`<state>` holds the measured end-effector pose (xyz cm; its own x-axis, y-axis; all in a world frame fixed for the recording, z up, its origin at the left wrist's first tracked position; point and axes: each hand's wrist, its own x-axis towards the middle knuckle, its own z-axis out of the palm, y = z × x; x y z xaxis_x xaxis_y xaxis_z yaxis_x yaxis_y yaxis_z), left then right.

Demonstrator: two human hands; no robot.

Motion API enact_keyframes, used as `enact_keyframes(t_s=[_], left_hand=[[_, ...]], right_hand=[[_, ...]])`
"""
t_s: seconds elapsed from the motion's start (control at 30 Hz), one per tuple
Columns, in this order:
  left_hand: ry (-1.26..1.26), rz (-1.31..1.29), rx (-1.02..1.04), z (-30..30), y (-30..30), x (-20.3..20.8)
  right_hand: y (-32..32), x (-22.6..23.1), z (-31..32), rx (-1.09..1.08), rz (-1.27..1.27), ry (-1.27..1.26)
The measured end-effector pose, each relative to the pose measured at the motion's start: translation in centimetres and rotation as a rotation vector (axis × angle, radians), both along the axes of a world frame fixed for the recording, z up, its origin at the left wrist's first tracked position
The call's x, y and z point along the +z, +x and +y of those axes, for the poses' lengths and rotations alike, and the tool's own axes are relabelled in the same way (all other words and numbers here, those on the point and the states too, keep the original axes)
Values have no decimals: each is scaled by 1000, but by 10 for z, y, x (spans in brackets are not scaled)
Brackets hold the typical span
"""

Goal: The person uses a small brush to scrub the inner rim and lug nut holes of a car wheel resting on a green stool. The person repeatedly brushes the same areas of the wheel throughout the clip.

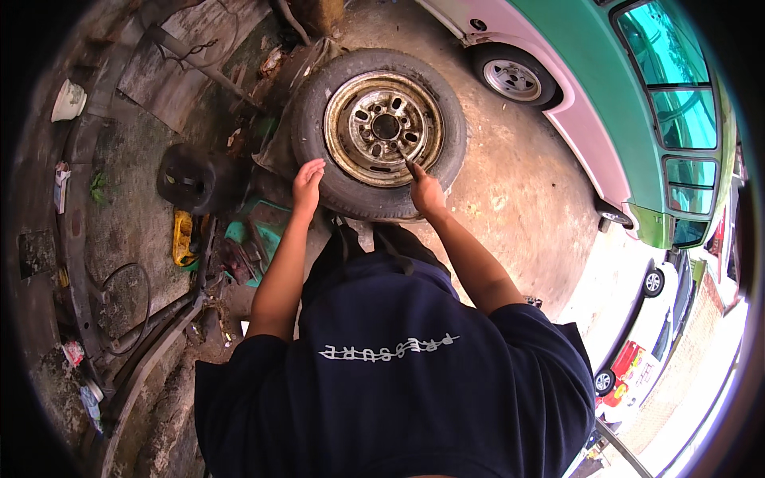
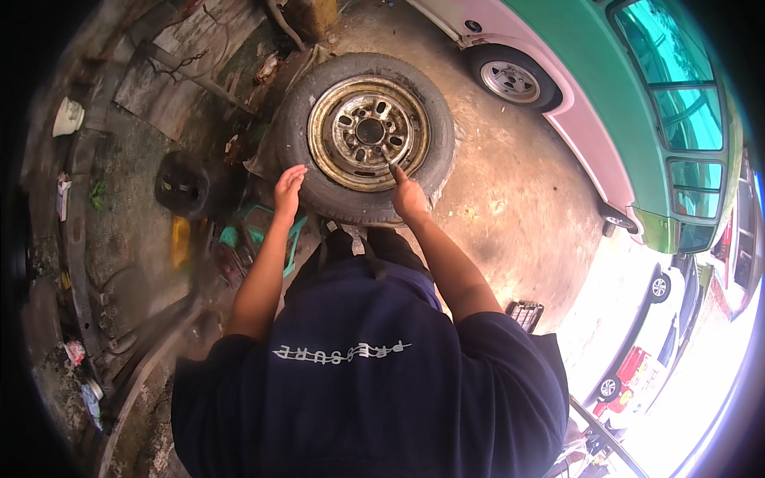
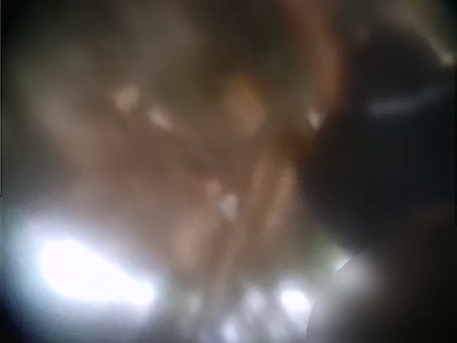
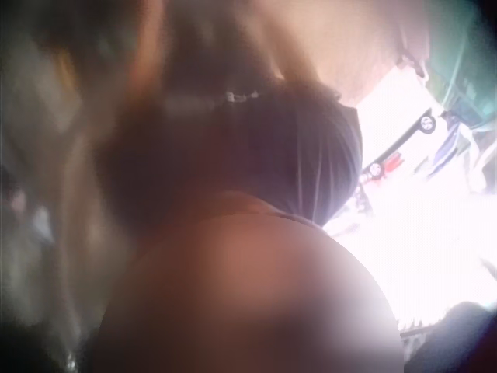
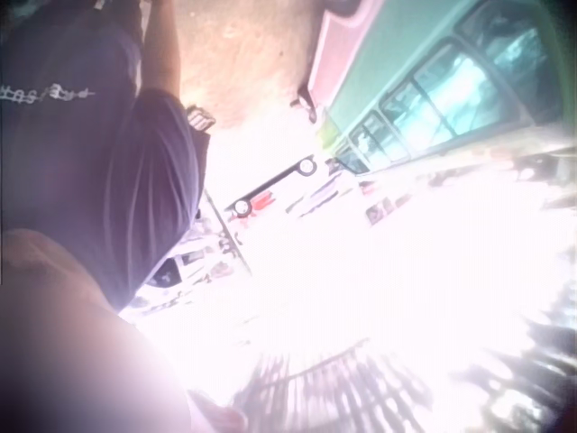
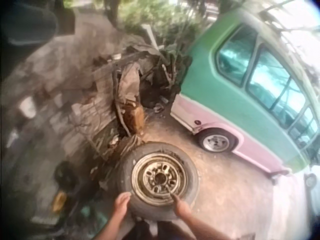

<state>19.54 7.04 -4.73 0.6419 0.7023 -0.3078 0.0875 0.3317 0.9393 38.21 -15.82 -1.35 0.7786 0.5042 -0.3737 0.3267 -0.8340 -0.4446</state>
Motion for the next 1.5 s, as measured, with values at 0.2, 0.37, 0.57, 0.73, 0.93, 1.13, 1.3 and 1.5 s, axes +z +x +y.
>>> enact_keyframes(t_s=[0.2, 0.37, 0.57, 0.73, 0.93, 1.13, 1.3, 1.5], left_hand=[[3, 28, -47, 16, -6, 5], [18, 7, -64, 25, -10, 6], [9, 1, -53, 32, -13, 0], [1, 11, -54, 31, -11, -4], [6, 11, -67, 27, -11, -4], [20, 43, -83, 26, -16, -12], [23, 32, -109, 26, -18, -14], [-11, 55, -42, 22, -15, -4]], right_hand=[[-3, 8, 20, -27, -44, 99], [2, 13, 19, -40, -24, -136], [-29, 5, 29, -67, 21, -77], [-26, 11, 35, -44, 16, 92], [7, 21, 19, -29, -50, -138], [-6, 6, 16, 89, -8, -277], [-19, -7, 11, 33, 37, -141], [-4, 0, 15, -111, 31, -37]])
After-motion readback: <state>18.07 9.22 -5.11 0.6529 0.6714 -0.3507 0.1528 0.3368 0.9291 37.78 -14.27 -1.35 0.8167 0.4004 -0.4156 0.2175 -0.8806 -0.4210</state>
